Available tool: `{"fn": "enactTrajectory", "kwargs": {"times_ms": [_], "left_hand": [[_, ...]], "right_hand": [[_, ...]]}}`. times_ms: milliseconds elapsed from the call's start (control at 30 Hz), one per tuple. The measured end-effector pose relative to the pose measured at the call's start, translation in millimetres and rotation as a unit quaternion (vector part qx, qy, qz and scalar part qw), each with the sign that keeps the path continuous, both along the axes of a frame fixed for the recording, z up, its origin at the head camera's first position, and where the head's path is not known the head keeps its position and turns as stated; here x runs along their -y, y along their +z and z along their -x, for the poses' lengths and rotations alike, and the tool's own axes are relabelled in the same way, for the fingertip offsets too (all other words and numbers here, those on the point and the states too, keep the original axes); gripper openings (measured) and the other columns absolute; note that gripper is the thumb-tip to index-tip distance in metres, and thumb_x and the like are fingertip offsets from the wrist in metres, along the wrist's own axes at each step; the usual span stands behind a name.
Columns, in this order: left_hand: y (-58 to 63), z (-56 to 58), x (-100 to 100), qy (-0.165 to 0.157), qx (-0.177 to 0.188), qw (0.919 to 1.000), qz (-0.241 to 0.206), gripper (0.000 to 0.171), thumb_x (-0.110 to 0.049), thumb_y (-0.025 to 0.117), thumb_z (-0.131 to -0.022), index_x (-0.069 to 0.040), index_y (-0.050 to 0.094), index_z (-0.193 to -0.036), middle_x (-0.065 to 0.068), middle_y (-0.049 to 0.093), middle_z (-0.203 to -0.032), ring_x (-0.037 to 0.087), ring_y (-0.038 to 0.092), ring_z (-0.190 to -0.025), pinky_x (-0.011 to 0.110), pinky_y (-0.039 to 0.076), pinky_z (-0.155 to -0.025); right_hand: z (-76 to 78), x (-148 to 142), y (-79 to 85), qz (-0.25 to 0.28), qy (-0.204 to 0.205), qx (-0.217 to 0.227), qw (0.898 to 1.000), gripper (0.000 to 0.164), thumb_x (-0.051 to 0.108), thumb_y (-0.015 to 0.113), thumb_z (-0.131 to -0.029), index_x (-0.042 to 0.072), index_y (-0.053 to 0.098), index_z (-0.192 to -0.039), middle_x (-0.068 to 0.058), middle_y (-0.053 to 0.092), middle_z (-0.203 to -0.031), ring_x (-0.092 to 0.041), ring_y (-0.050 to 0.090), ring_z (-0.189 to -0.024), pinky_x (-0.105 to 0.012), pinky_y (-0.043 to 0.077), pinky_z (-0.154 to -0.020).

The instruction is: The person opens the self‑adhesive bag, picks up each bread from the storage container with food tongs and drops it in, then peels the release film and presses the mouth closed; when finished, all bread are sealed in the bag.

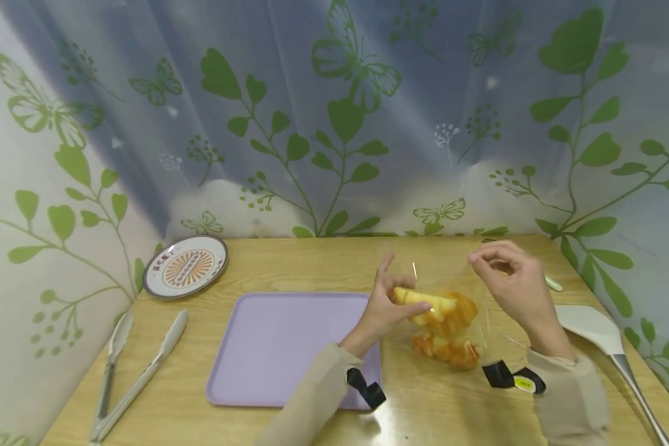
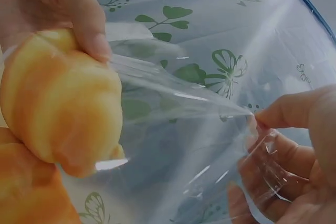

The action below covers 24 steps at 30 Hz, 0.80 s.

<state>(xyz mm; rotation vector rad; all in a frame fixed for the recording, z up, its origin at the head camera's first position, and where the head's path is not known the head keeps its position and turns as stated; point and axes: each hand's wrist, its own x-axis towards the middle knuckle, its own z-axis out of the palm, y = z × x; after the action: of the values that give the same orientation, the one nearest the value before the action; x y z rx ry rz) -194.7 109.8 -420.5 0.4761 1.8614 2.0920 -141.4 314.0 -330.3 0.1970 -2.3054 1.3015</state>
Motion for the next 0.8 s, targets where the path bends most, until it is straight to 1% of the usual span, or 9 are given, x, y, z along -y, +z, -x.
{"fn": "enactTrajectory", "kwargs": {"times_ms": [100, 167, 233, 400, 467, 533, 567, 700, 800], "left_hand": [[1.1, -0.9, -0.1, 0.004, 0.001, 1.0000, 0.009, 0.106, -0.014, 0.081, -0.079, -0.044, 0.010, -0.151, -0.014, 0.057, -0.115, 0.001, 0.053, -0.106, 0.028, 0.048, -0.095], [2.3, -1.7, 0.2, 0.002, -0.002, 0.9998, 0.017, 0.108, -0.015, 0.081, -0.078, -0.044, 0.007, -0.152, -0.016, 0.058, -0.116, 0.000, 0.052, -0.110, 0.034, 0.042, -0.104], [3.5, -2.4, 0.7, 0.000, -0.005, 0.9997, 0.023, 0.109, -0.015, 0.081, -0.078, -0.044, 0.006, -0.152, -0.017, 0.059, -0.116, 0.000, 0.052, -0.113, 0.040, 0.037, -0.110], [6.3, -3.2, 2.3, -0.014, -0.016, 0.9992, 0.035, 0.113, -0.013, 0.081, -0.078, -0.043, 0.001, -0.152, -0.019, 0.062, -0.117, 0.000, 0.050, -0.118, 0.044, 0.034, -0.113], [7.8, -2.8, 3.2, -0.028, -0.023, 0.9985, 0.042, 0.114, -0.011, 0.080, -0.079, -0.044, -0.002, -0.152, -0.019, 0.063, -0.118, -0.002, 0.049, -0.119, 0.044, 0.032, -0.114], [9.5, -2.1, 4.1, -0.038, -0.030, 0.9975, 0.051, 0.115, -0.011, 0.080, -0.079, -0.044, -0.003, -0.151, -0.020, 0.063, -0.119, -0.004, 0.050, -0.118, 0.043, 0.032, -0.114], [10.2, -1.8, 4.6, -0.039, -0.031, 0.9973, 0.053, 0.115, -0.011, 0.080, -0.079, -0.044, -0.003, -0.151, -0.020, 0.063, -0.118, -0.004, 0.051, -0.117, 0.041, 0.032, -0.114], [11.3, 0.2, 6.3, -0.022, -0.024, 0.9983, 0.049, 0.114, -0.013, 0.081, -0.078, -0.043, -0.001, -0.152, -0.020, 0.063, -0.114, -0.004, 0.055, -0.110, 0.034, 0.037, -0.110], [10.3, 1.7, 7.3, -0.007, -0.015, 0.9989, 0.045, 0.114, -0.014, 0.082, -0.078, -0.041, 0.000, -0.152, -0.020, 0.063, -0.111, -0.002, 0.057, -0.108, 0.033, 0.038, -0.109]], "right_hand": [[0.8, 3.0, 0.7, 0.016, -0.012, -0.018, 1.000, 0.015, 0.003, 0.065, -0.091, 0.015, 0.073, -0.089, 0.025, 0.061, -0.096, 0.006, 0.056, -0.092, -0.003, 0.043, -0.076], [1.1, 4.4, 1.7, 0.029, -0.023, -0.030, 0.999, 0.013, 0.001, 0.066, -0.090, 0.012, 0.073, -0.089, 0.023, 0.061, -0.097, 0.004, 0.055, -0.095, -0.003, 0.045, -0.077], [1.0, 5.4, 2.8, 0.036, -0.035, -0.033, 0.998, 0.011, 0.003, 0.066, -0.090, 0.012, 0.073, -0.089, 0.022, 0.060, -0.098, 0.004, 0.055, -0.097, -0.003, 0.046, -0.077], [1.3, 6.5, 4.4, 0.012, -0.063, -0.026, 0.998, 0.008, 0.013, 0.062, -0.095, 0.016, 0.069, -0.094, 0.024, 0.055, -0.103, 0.008, 0.052, -0.095, 0.000, 0.043, -0.077], [2.3, 6.1, 4.9, -0.005, -0.077, -0.025, 0.997, 0.008, 0.015, 0.059, -0.097, 0.015, 0.068, -0.096, 0.027, 0.053, -0.103, 0.011, 0.051, -0.092, 0.001, 0.042, -0.077], [3.5, 4.6, 5.5, -0.023, -0.089, -0.022, 0.995, 0.013, 0.018, 0.058, -0.098, 0.009, 0.068, -0.099, 0.030, 0.051, -0.101, 0.013, 0.051, -0.089, 0.001, 0.041, -0.076], [4.1, 3.3, 5.7, -0.032, -0.094, -0.018, 0.995, 0.015, 0.020, 0.057, -0.099, 0.009, 0.068, -0.100, 0.033, 0.051, -0.100, 0.015, 0.050, -0.088, 0.001, 0.040, -0.075], [3.5, -3.1, 5.7, -0.033, -0.080, 0.004, 0.996, 0.029, 0.026, 0.050, -0.102, 0.007, 0.068, -0.115, 0.036, 0.053, -0.100, 0.017, 0.051, -0.090, 0.000, 0.038, -0.076], [-1.8, -8.3, 4.7, -0.031, -0.066, 0.030, 0.997, 0.031, 0.027, 0.053, -0.101, 0.012, 0.065, -0.125, 0.033, 0.053, -0.107, 0.015, 0.049, -0.097, 0.001, 0.035, -0.079]]}}
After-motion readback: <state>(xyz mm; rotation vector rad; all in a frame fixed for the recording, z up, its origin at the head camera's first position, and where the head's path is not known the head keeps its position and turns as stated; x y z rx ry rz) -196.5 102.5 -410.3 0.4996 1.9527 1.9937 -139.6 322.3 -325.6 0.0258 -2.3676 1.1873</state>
